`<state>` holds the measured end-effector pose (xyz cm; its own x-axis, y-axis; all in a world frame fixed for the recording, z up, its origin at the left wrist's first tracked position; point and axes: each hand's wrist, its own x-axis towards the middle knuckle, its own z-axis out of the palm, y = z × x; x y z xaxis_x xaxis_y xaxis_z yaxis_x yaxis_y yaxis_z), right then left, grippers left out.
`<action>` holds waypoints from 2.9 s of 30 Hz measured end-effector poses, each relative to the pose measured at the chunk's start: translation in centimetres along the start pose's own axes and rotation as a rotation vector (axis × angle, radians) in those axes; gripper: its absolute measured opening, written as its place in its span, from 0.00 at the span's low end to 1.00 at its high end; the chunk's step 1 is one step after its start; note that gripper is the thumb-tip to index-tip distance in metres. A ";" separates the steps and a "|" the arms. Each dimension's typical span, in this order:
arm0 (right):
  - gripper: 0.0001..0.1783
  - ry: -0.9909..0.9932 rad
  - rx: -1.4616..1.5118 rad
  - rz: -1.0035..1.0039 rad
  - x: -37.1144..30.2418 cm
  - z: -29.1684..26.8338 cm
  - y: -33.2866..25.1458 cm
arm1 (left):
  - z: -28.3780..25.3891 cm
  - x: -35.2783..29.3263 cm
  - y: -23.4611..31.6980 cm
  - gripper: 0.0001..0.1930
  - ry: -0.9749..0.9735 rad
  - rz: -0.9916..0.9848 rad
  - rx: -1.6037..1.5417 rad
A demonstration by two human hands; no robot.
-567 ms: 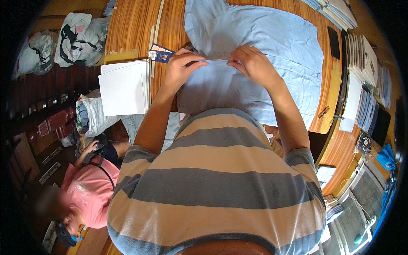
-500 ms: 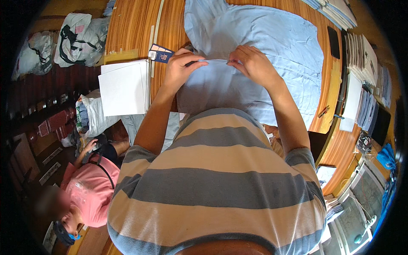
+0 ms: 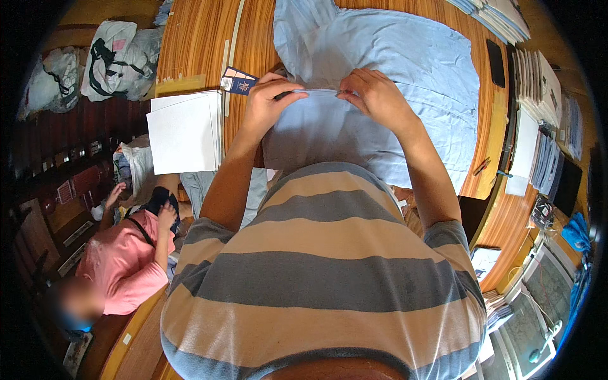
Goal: The person puts a shirt into a plastic bag, then picks up another shirt from a pile on the floor, lays it flat on a table, and folds it around a piece of cardboard.
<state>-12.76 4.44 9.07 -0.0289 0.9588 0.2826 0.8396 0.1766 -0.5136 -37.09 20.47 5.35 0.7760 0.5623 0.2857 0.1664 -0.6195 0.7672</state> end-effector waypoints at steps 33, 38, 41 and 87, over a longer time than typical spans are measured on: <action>0.19 0.431 0.853 1.338 -48.9 -5.1 1.7 | 8.0 -32.5 -10.8 0.20 -0.348 -0.462 0.208; 0.30 1.056 0.819 1.210 -43.8 -12.6 -7.1 | -10.9 -30.3 4.0 0.12 -0.367 -1.146 -0.229; 0.29 1.397 0.776 1.059 -41.3 -18.6 -7.3 | -25.2 -30.3 5.1 0.21 0.065 -0.629 -0.417; 0.25 1.417 0.772 0.798 -25.6 -22.2 1.0 | -12.3 -8.6 13.1 0.34 0.153 -0.772 -0.743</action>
<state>0.88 -24.92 19.33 0.9996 0.0295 -0.0032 -0.0110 0.2654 -0.9641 -49.02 14.28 19.98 0.5268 0.7527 -0.3949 0.1275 0.3893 0.9122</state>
